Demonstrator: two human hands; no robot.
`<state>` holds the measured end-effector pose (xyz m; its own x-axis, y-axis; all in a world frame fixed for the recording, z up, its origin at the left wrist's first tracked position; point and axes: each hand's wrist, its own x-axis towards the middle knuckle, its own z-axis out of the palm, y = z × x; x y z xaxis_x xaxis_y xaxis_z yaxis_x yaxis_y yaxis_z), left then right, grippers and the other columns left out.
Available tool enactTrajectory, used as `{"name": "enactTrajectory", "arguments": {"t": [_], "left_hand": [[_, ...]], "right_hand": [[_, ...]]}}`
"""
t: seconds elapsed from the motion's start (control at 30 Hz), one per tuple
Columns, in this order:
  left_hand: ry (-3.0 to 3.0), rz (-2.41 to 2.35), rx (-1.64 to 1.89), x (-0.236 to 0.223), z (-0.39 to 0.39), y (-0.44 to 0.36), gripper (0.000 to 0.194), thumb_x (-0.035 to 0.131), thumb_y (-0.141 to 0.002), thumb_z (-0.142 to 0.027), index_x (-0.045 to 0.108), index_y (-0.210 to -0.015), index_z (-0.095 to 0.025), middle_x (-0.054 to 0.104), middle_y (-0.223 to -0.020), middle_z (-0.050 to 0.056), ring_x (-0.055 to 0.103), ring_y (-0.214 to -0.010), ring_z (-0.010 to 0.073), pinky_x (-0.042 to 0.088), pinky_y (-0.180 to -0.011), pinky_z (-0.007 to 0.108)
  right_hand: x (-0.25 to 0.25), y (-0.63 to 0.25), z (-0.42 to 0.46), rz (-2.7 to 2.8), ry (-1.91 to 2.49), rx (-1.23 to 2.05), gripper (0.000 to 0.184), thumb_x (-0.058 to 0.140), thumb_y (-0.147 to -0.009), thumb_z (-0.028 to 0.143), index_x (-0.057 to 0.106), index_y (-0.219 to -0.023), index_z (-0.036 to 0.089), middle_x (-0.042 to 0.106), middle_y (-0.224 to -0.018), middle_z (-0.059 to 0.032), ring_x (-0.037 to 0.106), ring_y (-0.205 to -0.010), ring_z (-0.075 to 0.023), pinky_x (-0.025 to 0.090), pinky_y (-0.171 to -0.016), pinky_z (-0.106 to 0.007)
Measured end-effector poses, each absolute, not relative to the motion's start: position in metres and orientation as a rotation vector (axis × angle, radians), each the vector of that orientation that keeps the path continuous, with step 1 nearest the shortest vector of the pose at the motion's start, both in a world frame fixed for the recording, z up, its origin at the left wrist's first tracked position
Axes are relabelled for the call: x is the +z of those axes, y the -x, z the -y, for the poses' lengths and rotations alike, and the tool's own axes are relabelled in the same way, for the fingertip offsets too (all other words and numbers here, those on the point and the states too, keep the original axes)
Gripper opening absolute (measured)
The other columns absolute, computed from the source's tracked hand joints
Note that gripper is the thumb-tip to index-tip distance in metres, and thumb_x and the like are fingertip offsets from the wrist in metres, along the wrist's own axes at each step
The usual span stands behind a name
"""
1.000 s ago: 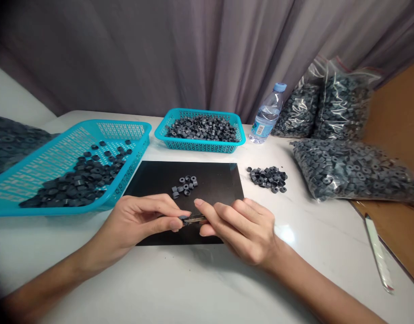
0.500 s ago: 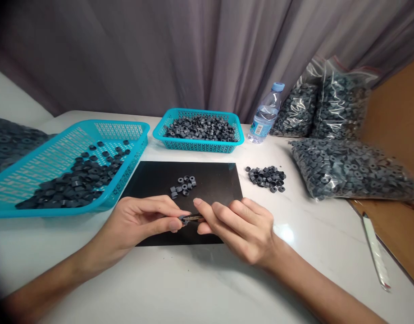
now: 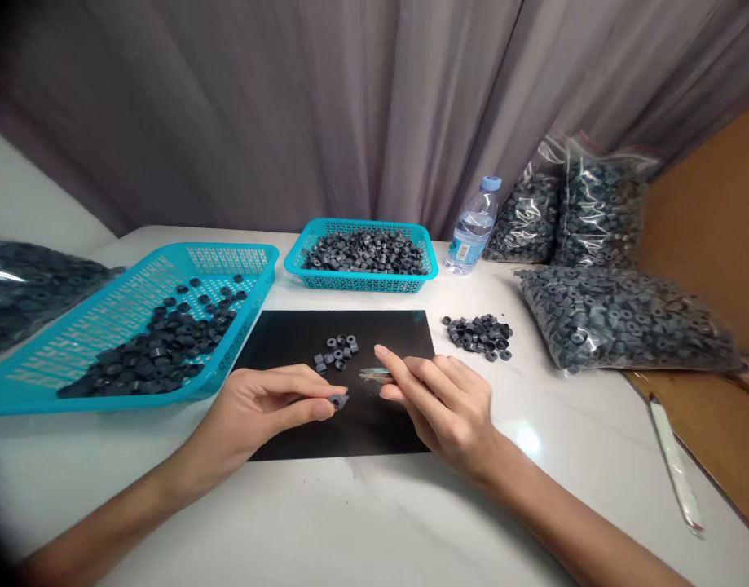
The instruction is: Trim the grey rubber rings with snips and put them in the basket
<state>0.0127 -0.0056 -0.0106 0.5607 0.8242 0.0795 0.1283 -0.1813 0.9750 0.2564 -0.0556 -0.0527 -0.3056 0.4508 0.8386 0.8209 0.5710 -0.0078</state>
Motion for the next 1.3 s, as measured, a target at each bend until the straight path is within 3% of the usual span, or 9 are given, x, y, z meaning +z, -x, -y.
{"name": "enactTrajectory", "arguments": {"t": [0.23,0.37,0.43,0.57,0.63,0.77,0.87,1.0,1.3], "left_hand": [[-2.103,-1.089,1.328,0.007,0.011,0.000,0.017,0.073,-0.090,-0.023,0.079,-0.104,-0.030,0.076,-0.101,-0.001,0.069,-0.089,0.0158,0.054,-0.085,0.028],[-2.307,-1.520,1.610,0.038,-0.005,0.028,0.013,0.070,-0.092,-0.027,0.076,-0.103,-0.023,0.074,-0.100,0.000,0.067,-0.082,0.0168,0.052,-0.081,0.030],[-2.506,-1.873,1.499,0.046,-0.019,0.051,0.013,0.066,-0.093,-0.029,0.075,-0.097,-0.021,0.074,-0.095,0.001,0.065,-0.077,0.0188,0.051,-0.078,0.031],[-2.784,-2.430,0.554,0.043,-0.043,0.097,0.024,0.059,-0.095,-0.029,0.075,-0.106,-0.015,0.075,-0.081,0.009,0.066,-0.072,0.0293,0.049,-0.070,0.037],[-2.877,-2.458,0.539,0.039,-0.047,0.104,0.030,0.056,-0.096,-0.027,0.071,-0.116,-0.011,0.076,-0.091,0.013,0.067,-0.079,0.0314,0.050,-0.074,0.038],[-3.142,-1.900,1.054,0.033,-0.039,0.073,0.028,0.053,-0.101,-0.029,0.067,-0.120,-0.013,0.073,-0.109,0.013,0.066,-0.098,0.0305,0.049,-0.093,0.043],[-3.204,-1.256,0.788,0.023,-0.029,0.030,0.025,0.045,-0.104,-0.019,0.069,-0.111,-0.016,0.075,-0.109,0.010,0.068,-0.100,0.0274,0.048,-0.096,0.042],[-2.888,-1.131,0.484,0.001,-0.034,-0.012,0.025,0.046,-0.103,-0.012,0.067,-0.116,-0.013,0.074,-0.116,0.013,0.068,-0.108,0.0280,0.048,-0.100,0.043],[-2.748,-1.141,0.442,-0.014,-0.059,-0.029,0.020,0.054,-0.099,-0.012,0.072,-0.093,-0.017,0.077,-0.097,0.008,0.072,-0.094,0.0249,0.051,-0.085,0.033]], "right_hand": [[-0.057,-0.253,0.049,1.926,1.109,-0.459,0.052,0.054,-0.104,0.017,0.045,-0.155,0.022,0.070,-0.092,-0.0071,0.061,-0.075,-0.0181,0.046,-0.070,-0.031],[-0.062,-0.250,0.045,1.913,1.158,-0.413,0.048,0.054,-0.103,0.015,0.049,-0.151,0.021,0.068,-0.089,-0.0055,0.059,-0.075,-0.0175,0.046,-0.069,-0.030],[-0.065,-0.249,0.044,1.927,1.182,-0.389,0.045,0.053,-0.104,0.016,0.051,-0.149,0.021,0.067,-0.088,-0.0051,0.059,-0.074,-0.0175,0.047,-0.069,-0.030],[-0.070,-0.246,0.042,1.960,1.215,-0.350,0.037,0.051,-0.105,0.020,0.057,-0.142,0.018,0.066,-0.085,-0.0056,0.059,-0.072,-0.0175,0.047,-0.067,-0.030],[-0.071,-0.245,0.042,1.967,1.233,-0.317,0.034,0.051,-0.105,0.021,0.060,-0.137,0.015,0.065,-0.085,-0.0060,0.060,-0.072,-0.0176,0.048,-0.066,-0.030],[-0.073,-0.244,0.039,1.989,1.273,-0.247,0.032,0.048,-0.107,0.022,0.064,-0.132,0.012,0.065,-0.085,-0.0068,0.062,-0.074,-0.0181,0.049,-0.065,-0.030],[-0.073,-0.245,0.039,2.002,1.289,-0.226,0.033,0.045,-0.108,0.025,0.066,-0.130,0.014,0.066,-0.086,-0.0072,0.064,-0.075,-0.0185,0.051,-0.064,-0.030],[-0.075,-0.245,0.040,2.019,1.292,-0.201,0.033,0.045,-0.108,0.027,0.065,-0.131,0.015,0.068,-0.090,-0.0077,0.066,-0.077,-0.0192,0.052,-0.066,-0.030],[-0.075,-0.245,0.039,1.992,1.282,-0.135,0.030,0.046,-0.107,0.026,0.065,-0.129,0.016,0.068,-0.092,-0.0077,0.067,-0.079,-0.0192,0.052,-0.067,-0.030]]}}
